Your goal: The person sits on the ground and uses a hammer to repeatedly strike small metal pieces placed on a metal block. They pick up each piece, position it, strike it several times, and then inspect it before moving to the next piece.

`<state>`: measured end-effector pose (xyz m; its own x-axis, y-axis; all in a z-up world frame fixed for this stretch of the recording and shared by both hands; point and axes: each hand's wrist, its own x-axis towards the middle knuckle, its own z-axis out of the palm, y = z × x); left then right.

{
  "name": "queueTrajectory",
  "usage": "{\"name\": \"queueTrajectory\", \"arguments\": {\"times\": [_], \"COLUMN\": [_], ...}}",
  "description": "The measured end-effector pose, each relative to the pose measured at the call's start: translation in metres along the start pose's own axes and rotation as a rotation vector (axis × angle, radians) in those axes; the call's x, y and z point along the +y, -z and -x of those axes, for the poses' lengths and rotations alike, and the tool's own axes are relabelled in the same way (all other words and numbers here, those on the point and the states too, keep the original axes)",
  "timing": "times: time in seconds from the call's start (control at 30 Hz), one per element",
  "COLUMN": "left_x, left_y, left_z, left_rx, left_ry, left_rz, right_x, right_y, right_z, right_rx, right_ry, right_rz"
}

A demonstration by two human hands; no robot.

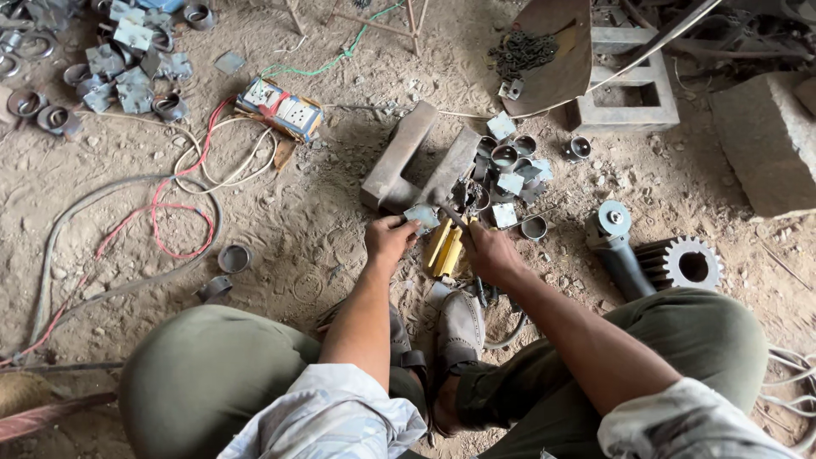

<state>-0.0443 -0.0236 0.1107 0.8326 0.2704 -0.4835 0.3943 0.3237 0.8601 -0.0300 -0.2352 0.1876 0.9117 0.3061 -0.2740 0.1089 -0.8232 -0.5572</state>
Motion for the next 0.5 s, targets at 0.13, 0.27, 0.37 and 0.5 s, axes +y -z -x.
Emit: {"name": "queueTrajectory", "arguments": {"times": [0.13,0.27,0.37,0.5], "left_x": [0.005,0.003,0.001,0.000], "left_y": [0.001,0.005,0.003,-0.001], "left_z": [0.006,0.009,0.002,0.001], "left_rx": [0.029,-0.019,0.001,0.072], "left_ry": [0.011,-0.049,-0.021,0.036], "left_rz": [-0.104,-0.102,-0.100,-0.085], "right_x": [-0.009,-0.021,-0.016,-0.012], "right_y": [0.018,0.026,0.012,0.006], "right_z": [0.000,-0.008,-0.006,-0.007], "right_rx": [0.110,0.264,0.084,-0.067], "right_ry": [0.133,0.217,0.089,-0.123], "right_rz": [-0.028,-0.039,-0.091,0.001]}}
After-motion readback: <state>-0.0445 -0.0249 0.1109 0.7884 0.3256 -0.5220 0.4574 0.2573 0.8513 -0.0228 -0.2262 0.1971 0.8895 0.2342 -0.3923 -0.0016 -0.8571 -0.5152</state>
